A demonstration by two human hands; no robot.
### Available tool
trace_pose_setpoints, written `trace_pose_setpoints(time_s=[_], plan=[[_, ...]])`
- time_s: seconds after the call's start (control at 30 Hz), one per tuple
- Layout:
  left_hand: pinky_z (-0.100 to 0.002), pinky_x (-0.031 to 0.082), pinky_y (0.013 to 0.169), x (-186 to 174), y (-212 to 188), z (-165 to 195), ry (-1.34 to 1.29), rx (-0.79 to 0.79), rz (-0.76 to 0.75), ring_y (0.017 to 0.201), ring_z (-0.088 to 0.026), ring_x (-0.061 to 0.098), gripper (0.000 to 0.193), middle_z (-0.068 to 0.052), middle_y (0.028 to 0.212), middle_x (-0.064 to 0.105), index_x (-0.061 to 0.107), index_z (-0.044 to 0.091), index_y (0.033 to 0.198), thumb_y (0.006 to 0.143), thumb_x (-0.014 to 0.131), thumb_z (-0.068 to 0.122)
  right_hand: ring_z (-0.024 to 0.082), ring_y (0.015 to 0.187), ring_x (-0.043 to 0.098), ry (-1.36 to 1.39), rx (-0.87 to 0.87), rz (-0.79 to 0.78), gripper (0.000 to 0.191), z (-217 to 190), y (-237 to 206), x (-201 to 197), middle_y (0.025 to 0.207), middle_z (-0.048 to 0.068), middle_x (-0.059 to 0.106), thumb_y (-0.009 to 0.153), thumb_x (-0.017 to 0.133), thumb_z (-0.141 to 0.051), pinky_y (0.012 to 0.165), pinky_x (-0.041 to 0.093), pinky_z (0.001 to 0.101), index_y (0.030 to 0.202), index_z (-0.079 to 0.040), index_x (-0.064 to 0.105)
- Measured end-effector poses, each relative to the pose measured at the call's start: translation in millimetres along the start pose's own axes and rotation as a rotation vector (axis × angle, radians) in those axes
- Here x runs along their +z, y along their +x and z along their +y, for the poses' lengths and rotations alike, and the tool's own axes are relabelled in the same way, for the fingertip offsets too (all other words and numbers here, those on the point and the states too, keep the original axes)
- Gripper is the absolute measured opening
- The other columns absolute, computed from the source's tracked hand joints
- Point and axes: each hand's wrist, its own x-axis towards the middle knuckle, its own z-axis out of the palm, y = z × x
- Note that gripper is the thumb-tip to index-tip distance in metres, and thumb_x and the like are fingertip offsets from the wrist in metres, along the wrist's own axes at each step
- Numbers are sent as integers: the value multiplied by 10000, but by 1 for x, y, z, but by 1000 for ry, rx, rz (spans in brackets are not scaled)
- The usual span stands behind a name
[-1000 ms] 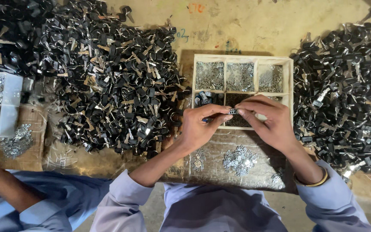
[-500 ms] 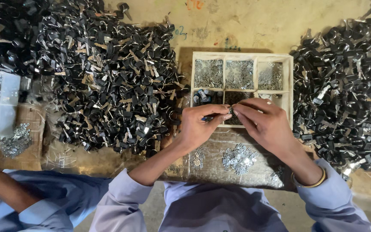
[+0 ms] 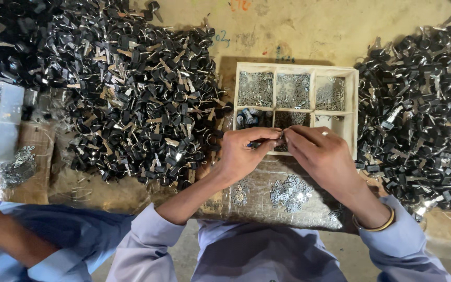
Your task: The person sits at a workbench covered with piles of small black and metal parts and assembles small blue-and-silver electrical components by hand, fitting pieces together one at a time and placing the finished assemblies into a compartmented tray. At the end the person lifts and rearranges the filled tray.
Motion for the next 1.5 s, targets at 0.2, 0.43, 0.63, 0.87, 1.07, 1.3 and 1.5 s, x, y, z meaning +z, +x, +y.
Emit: trace_pose_setpoints(time_s=[0.2,0.43,0.63,0.87,1.07,1.3,1.5], plan=[[-269,673,847,0,-2,-3,60,-18,13,979,-206,803,257,-113,1123,792,783,37,1066,834,753,-71,289,899,724,-62,-2,-54,318,-3,0,5,1173,148,677,869,729,-35,772,600,365,1173,37,670],[-269,680,818,-2,2,1,44,-15,20,968,-197,799,221,-106,1107,788,783,56,1068,859,794,-17,268,901,736,42,49,-27,333,0,-2,10,1234,122,647,874,728,3,718,620,329,1203,16,674],[-275,667,835,0,0,4,46,16,18,976,-206,795,207,-111,1101,785,784,46,1063,863,814,2,257,926,746,170,111,72,238,3,0,17,1187,122,692,907,747,-33,785,631,323,1139,-6,703],[-271,669,836,3,-1,-2,100,31,32,970,-210,799,222,-119,1112,788,781,30,1062,851,774,-40,301,877,742,23,42,-55,335,-2,-1,11,1202,174,696,847,745,2,755,618,355,1176,42,690],[-280,670,839,2,-1,-1,21,28,59,970,-204,798,222,-115,1101,787,781,40,1066,853,811,-16,306,969,745,82,-8,-24,393,7,0,11,1269,140,665,840,682,56,814,619,350,1230,19,655],[-287,674,814,2,-1,-1,26,28,62,947,-205,801,195,-121,1069,791,786,38,1048,857,811,4,286,811,731,2,21,-119,492,12,-3,15,1289,155,688,729,671,102,720,596,361,1217,42,678],[-283,680,798,1,3,-3,7,77,73,927,-195,806,165,-108,1044,796,785,59,1046,885,823,59,250,909,746,403,217,-21,395,13,-1,20,1278,127,673,884,598,151,774,605,311,1240,-3,672]])
